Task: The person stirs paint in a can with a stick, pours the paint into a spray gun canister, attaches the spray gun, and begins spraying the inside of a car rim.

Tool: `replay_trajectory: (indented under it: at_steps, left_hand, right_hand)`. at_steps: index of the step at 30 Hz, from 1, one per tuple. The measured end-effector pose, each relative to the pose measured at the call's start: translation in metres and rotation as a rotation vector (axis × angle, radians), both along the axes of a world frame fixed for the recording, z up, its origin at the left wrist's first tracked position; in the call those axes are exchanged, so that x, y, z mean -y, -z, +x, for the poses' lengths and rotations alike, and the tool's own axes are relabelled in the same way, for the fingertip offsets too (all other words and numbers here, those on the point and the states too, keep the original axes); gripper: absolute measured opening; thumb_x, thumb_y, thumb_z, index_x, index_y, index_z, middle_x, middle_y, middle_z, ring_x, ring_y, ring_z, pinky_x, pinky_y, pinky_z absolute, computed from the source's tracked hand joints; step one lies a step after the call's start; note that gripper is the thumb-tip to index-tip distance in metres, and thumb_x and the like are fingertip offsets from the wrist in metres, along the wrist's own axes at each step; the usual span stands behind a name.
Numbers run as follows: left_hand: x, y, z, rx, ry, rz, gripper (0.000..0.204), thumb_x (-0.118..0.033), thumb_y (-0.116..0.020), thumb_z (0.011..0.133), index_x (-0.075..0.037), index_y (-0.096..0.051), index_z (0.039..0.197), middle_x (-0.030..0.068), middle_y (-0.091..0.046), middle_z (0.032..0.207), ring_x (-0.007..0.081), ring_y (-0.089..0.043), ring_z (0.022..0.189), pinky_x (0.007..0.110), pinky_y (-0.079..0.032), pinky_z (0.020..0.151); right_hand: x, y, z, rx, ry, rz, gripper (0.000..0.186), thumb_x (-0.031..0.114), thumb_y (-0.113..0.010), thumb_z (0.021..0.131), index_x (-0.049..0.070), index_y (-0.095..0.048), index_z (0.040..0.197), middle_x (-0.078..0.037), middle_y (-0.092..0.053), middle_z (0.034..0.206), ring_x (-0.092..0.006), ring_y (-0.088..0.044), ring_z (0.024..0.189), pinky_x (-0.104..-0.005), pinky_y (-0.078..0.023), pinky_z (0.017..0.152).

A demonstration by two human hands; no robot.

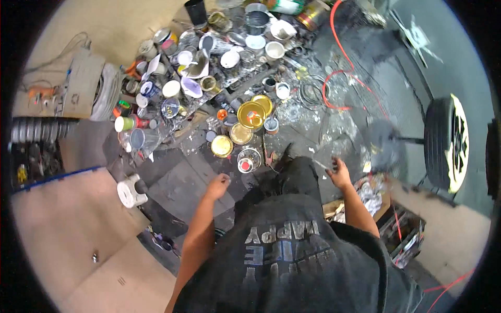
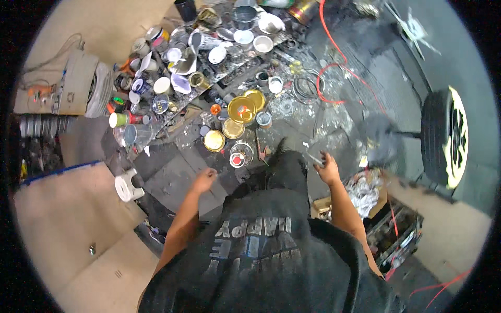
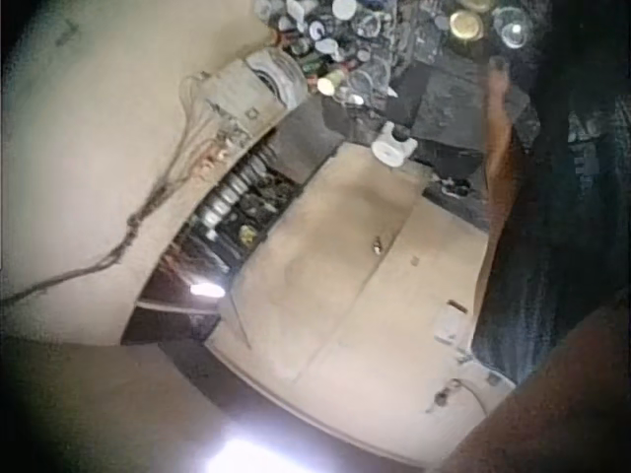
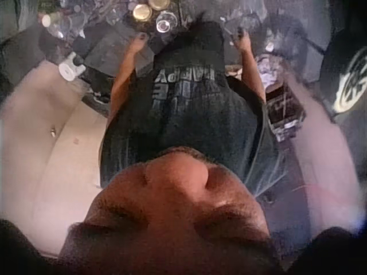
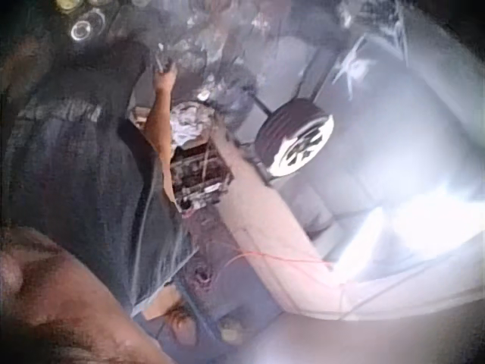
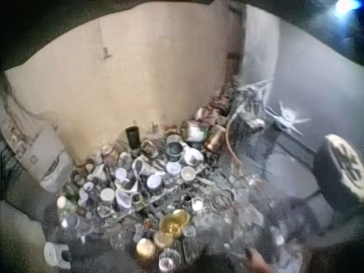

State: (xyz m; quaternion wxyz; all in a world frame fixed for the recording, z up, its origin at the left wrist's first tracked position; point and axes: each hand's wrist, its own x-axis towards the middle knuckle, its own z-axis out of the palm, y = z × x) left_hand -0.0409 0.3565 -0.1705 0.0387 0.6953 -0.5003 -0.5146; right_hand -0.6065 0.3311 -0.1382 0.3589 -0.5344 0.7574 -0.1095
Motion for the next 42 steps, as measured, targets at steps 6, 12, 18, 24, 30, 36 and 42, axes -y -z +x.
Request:
replay_trajectory:
  at_steps: [6, 12, 18, 24, 30, 36, 42]
  left_hand:
    - [-0.011, -0.028, -0.11, -0.2, 0.04, 0.143, 0.035, -0.031, -0.067, 0.097, -0.008, -0.066, 0.123, 0.0128, -0.074, 0.106, 0.0254, -0.071, 0.097, 0.039, -0.054, 0.086]
    - [0.048, -0.007, -0.286, -0.407, 0.218, -0.108, 0.032, -0.029, -0.068, 0.095, -0.009, -0.067, 0.12, 0.013, -0.071, 0.115, 0.0342, -0.066, 0.111, 0.045, -0.053, 0.094]
    - [0.095, 0.042, -0.408, -0.702, 0.357, -0.244, 0.02, -0.021, -0.067, 0.094, -0.009, -0.073, 0.109, 0.0074, -0.071, 0.122, 0.0318, -0.062, 0.121, 0.045, -0.047, 0.106]
    - [0.085, 0.081, -0.422, -0.731, 0.031, -0.264, 0.014, -0.018, -0.068, 0.092, -0.014, -0.074, 0.105, -0.0017, -0.072, 0.115, 0.0229, -0.058, 0.127, 0.052, -0.034, 0.117]
    - [0.068, 0.105, -0.42, -0.814, -0.13, -0.341, 0.026, -0.013, -0.071, 0.083, -0.013, -0.072, 0.109, 0.0027, -0.07, 0.118, 0.0265, -0.056, 0.13, 0.053, -0.032, 0.119]
    - [0.016, 0.125, -0.451, -1.052, -0.541, -0.28, 0.028, -0.025, -0.073, 0.085, -0.012, -0.071, 0.11, 0.0023, -0.068, 0.123, 0.0255, -0.054, 0.132, 0.05, -0.032, 0.121]
    - [0.037, 0.114, -0.422, -0.811, -0.153, -0.391, 0.032, -0.021, -0.072, 0.083, -0.013, -0.072, 0.113, 0.0026, -0.069, 0.125, 0.0252, -0.055, 0.132, 0.052, -0.031, 0.122]
  right_hand:
    - [0.1, 0.051, -0.027, -0.087, -0.199, 0.235, 0.084, 0.038, -0.088, 0.075, 0.012, -0.05, 0.145, -0.024, -0.058, 0.134, -0.041, -0.059, 0.123, -0.0471, -0.051, 0.103]
    - [0.207, 0.13, -0.002, -0.144, -0.705, 0.308, 0.095, 0.048, -0.088, 0.072, 0.016, -0.044, 0.15, -0.024, -0.05, 0.144, -0.0454, -0.049, 0.134, -0.051, -0.045, 0.111]
    - [0.254, 0.223, 0.054, -0.183, -0.787, 0.477, 0.102, 0.046, -0.087, 0.074, 0.021, -0.035, 0.158, -0.023, -0.044, 0.152, -0.0432, -0.044, 0.141, -0.0492, -0.041, 0.116]
    - [0.274, 0.337, 0.137, -0.221, -0.774, 0.532, 0.117, 0.05, -0.086, 0.073, 0.02, -0.02, 0.165, -0.028, -0.031, 0.162, -0.0482, -0.036, 0.146, -0.0499, -0.039, 0.117]
    - [0.281, 0.442, 0.224, -0.325, -0.642, 0.572, 0.129, 0.05, -0.089, 0.072, 0.027, -0.005, 0.166, -0.024, -0.014, 0.169, -0.0475, -0.031, 0.149, -0.0546, -0.044, 0.114]
    - [0.27, 0.514, 0.244, -0.388, -0.548, 0.446, 0.128, 0.043, -0.092, 0.071, 0.03, -0.006, 0.165, -0.024, -0.023, 0.163, -0.0473, -0.035, 0.145, -0.0529, -0.048, 0.11]
    - [0.278, 0.463, 0.212, -0.366, -0.525, 0.337, 0.127, 0.037, -0.096, 0.065, 0.024, -0.015, 0.163, -0.026, -0.033, 0.155, -0.0455, -0.04, 0.141, -0.0506, -0.049, 0.11]
